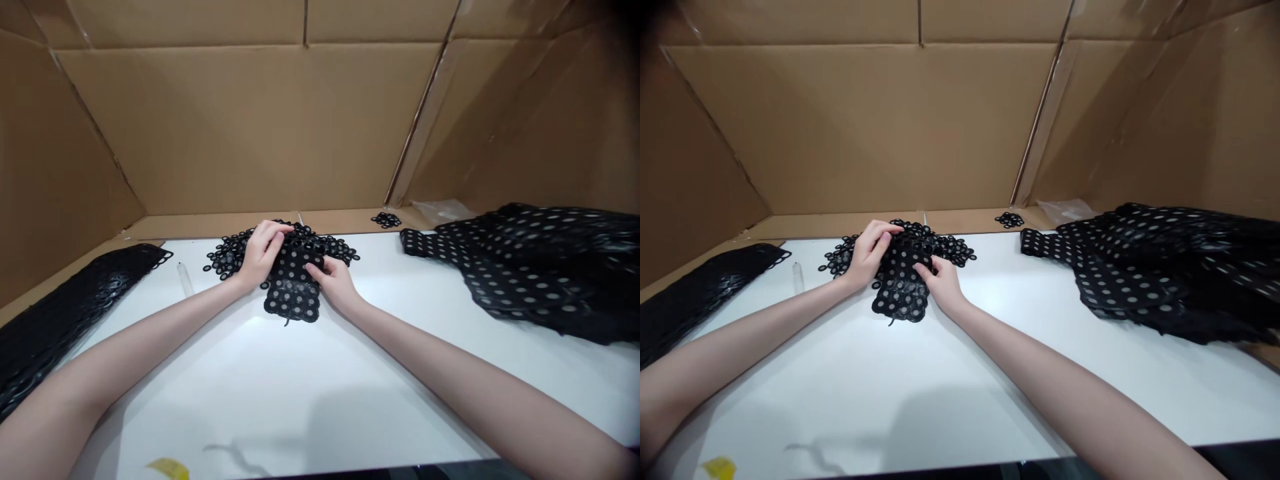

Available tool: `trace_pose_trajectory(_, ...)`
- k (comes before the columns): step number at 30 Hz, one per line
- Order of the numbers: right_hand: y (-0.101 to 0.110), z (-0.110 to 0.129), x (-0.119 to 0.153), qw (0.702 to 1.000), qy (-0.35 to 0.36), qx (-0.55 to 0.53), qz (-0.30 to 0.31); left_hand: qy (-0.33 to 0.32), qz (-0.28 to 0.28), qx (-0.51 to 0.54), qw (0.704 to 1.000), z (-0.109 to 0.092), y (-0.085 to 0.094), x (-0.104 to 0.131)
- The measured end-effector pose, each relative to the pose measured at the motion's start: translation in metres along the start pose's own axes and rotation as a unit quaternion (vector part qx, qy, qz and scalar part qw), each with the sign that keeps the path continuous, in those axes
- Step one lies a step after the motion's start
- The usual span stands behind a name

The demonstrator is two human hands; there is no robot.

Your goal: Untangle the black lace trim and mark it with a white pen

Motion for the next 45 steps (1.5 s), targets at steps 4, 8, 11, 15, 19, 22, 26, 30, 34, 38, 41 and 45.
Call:
trace_pose_trajectory(4, 0.004, 0.000, -0.001, 0.999, -0.008, -0.045, -0.022, -0.050, 0.115, -0.014, 0.992, -0.010, -0.027, 0.014)
trace_pose_trajectory(8, 0.003, 0.001, -0.001, 0.998, 0.002, -0.054, -0.023, -0.015, 0.141, 0.012, 0.990, 0.003, -0.033, 0.019)
trace_pose_trajectory(11, 0.002, 0.003, -0.001, 0.999, 0.011, -0.041, -0.020, 0.035, 0.122, 0.043, 0.991, 0.013, -0.030, 0.017)
trace_pose_trajectory(15, 0.001, 0.009, 0.000, 0.999, 0.034, 0.007, -0.009, 0.093, 0.125, 0.099, 0.983, 0.024, -0.031, 0.016)
trace_pose_trajectory(19, 0.002, 0.010, 0.000, 0.999, 0.041, 0.025, -0.013, 0.121, 0.124, 0.129, 0.977, 0.031, -0.029, 0.015)
trace_pose_trajectory(22, 0.003, 0.007, -0.001, 0.999, 0.035, 0.019, -0.014, 0.137, 0.131, 0.148, 0.971, 0.033, -0.030, 0.015)
trace_pose_trajectory(26, 0.001, 0.007, -0.001, 0.999, 0.040, 0.028, -0.008, 0.157, 0.134, 0.159, 0.965, 0.035, -0.032, 0.016)
trace_pose_trajectory(30, 0.000, 0.006, -0.001, 0.999, 0.036, 0.029, -0.001, 0.169, 0.139, 0.162, 0.962, 0.039, -0.035, 0.017)
trace_pose_trajectory(34, 0.000, 0.005, -0.001, 0.999, 0.030, 0.022, 0.002, 0.173, 0.135, 0.166, 0.961, 0.039, -0.036, 0.017)
trace_pose_trajectory(38, -0.001, 0.007, -0.001, 0.999, 0.029, 0.020, 0.001, 0.169, 0.133, 0.153, 0.965, 0.036, -0.036, 0.015)
trace_pose_trajectory(41, -0.002, 0.010, 0.000, 0.999, 0.033, 0.016, 0.006, 0.165, 0.131, 0.142, 0.967, 0.035, -0.037, 0.015)
trace_pose_trajectory(45, -0.002, 0.012, 0.000, 0.999, 0.035, 0.005, 0.012, 0.168, 0.122, 0.130, 0.970, 0.035, -0.037, 0.016)
Point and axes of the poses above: each hand's wrist, its own x-axis away from the middle knuckle, its own y-axis out of the back of the hand, z = x × y, the point moved 8 cm from there along -x, towards the middle knuckle, and after that the axes turned 4 degrees about x, right-handed, at the moved point
